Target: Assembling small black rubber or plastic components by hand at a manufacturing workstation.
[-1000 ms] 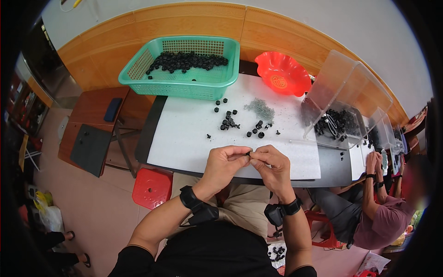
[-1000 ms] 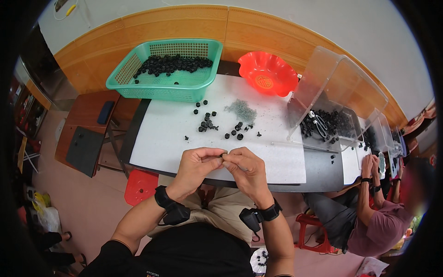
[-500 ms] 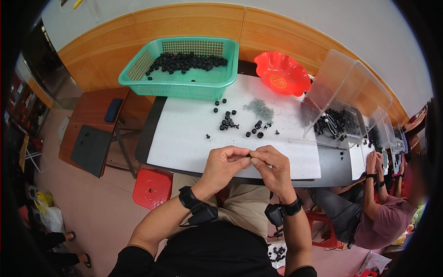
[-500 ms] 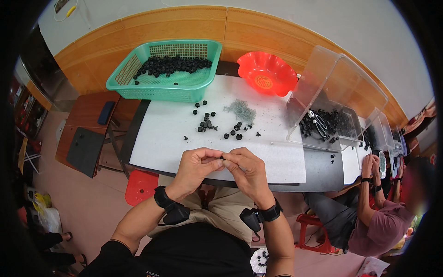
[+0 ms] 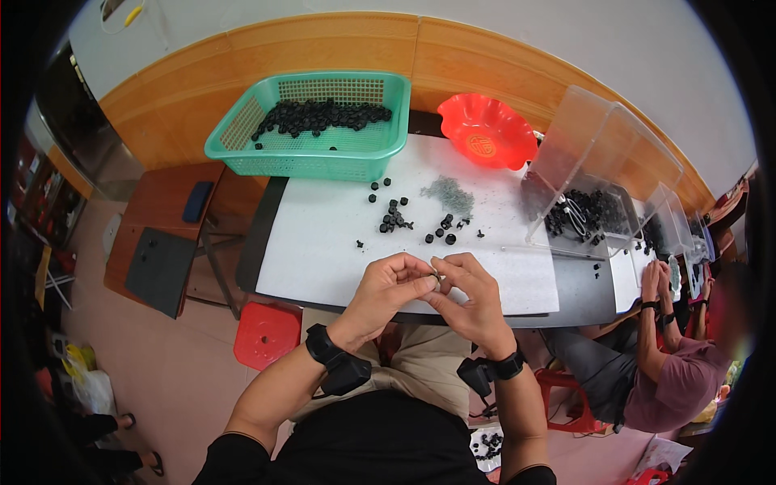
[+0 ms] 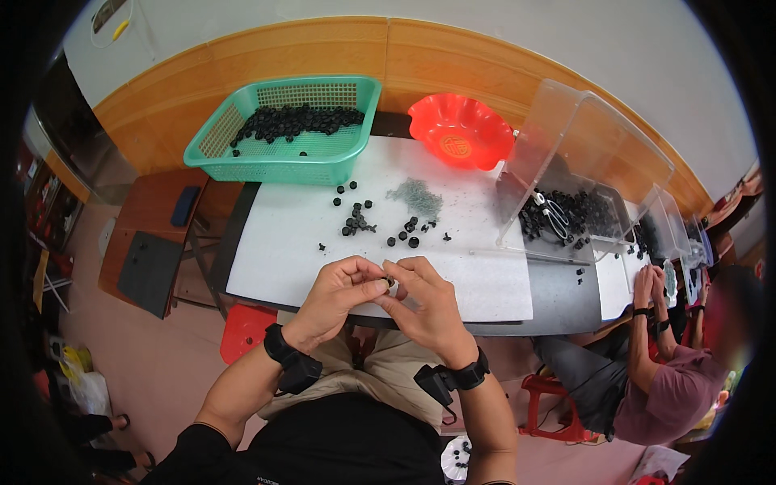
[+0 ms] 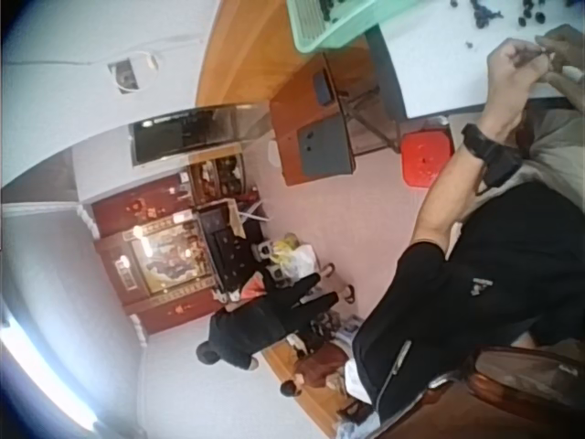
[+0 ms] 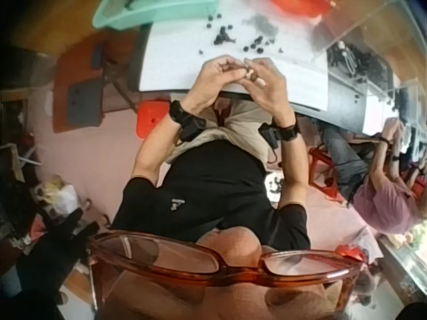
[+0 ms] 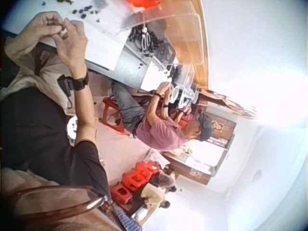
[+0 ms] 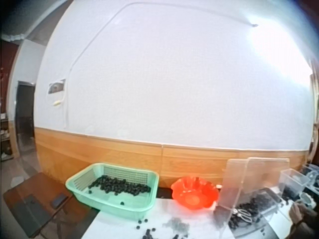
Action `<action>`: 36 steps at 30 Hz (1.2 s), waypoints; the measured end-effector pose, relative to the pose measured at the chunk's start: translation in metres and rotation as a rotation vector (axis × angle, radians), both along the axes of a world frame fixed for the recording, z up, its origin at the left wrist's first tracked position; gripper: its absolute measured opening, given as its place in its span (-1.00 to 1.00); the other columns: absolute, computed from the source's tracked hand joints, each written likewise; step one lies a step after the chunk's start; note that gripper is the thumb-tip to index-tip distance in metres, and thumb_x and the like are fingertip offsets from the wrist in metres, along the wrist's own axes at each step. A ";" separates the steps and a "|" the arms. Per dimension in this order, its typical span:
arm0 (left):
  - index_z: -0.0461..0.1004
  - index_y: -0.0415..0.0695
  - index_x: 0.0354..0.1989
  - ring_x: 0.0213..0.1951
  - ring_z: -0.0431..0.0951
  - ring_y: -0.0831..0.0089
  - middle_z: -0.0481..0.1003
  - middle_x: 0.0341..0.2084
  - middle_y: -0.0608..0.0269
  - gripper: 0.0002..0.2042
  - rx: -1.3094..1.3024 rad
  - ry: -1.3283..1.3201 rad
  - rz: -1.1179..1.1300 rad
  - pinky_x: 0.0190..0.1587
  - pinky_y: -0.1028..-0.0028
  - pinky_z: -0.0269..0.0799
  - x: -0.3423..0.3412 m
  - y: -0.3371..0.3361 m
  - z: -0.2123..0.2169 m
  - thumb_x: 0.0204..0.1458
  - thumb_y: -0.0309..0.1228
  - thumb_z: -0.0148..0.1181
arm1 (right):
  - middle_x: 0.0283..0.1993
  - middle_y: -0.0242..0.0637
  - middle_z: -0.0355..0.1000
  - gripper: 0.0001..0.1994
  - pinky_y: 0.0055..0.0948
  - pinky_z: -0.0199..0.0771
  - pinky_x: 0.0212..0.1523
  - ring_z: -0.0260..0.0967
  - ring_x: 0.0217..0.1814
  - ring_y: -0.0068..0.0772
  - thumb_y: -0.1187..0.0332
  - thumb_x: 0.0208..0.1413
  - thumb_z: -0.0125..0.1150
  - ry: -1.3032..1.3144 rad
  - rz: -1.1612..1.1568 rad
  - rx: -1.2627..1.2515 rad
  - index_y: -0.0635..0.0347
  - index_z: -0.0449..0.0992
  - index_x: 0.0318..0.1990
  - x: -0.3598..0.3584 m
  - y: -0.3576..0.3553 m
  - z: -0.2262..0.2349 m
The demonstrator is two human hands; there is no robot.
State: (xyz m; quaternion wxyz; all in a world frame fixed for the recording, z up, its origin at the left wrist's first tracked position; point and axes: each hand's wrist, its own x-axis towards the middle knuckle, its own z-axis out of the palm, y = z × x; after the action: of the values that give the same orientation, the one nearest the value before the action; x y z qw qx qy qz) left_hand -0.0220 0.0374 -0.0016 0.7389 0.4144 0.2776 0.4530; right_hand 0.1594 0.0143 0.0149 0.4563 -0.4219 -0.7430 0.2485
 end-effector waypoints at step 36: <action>0.48 -0.17 -0.04 -0.13 0.61 0.44 0.56 -0.21 0.24 -0.85 -0.313 -0.201 -0.064 0.01 0.41 0.56 0.000 0.000 0.007 0.26 -0.48 0.11 | -0.21 -0.18 0.54 -0.73 -0.57 0.51 -0.43 0.50 -0.41 -0.51 0.62 -0.06 0.43 0.150 -0.113 0.265 0.27 0.59 -0.16 -0.011 0.007 -0.012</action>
State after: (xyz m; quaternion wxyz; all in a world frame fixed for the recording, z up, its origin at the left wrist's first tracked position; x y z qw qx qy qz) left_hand -0.0216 0.0375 0.0056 0.8325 0.2556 0.2560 0.4197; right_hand 0.1486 0.0212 0.0024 0.5755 -0.3793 -0.7081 0.1532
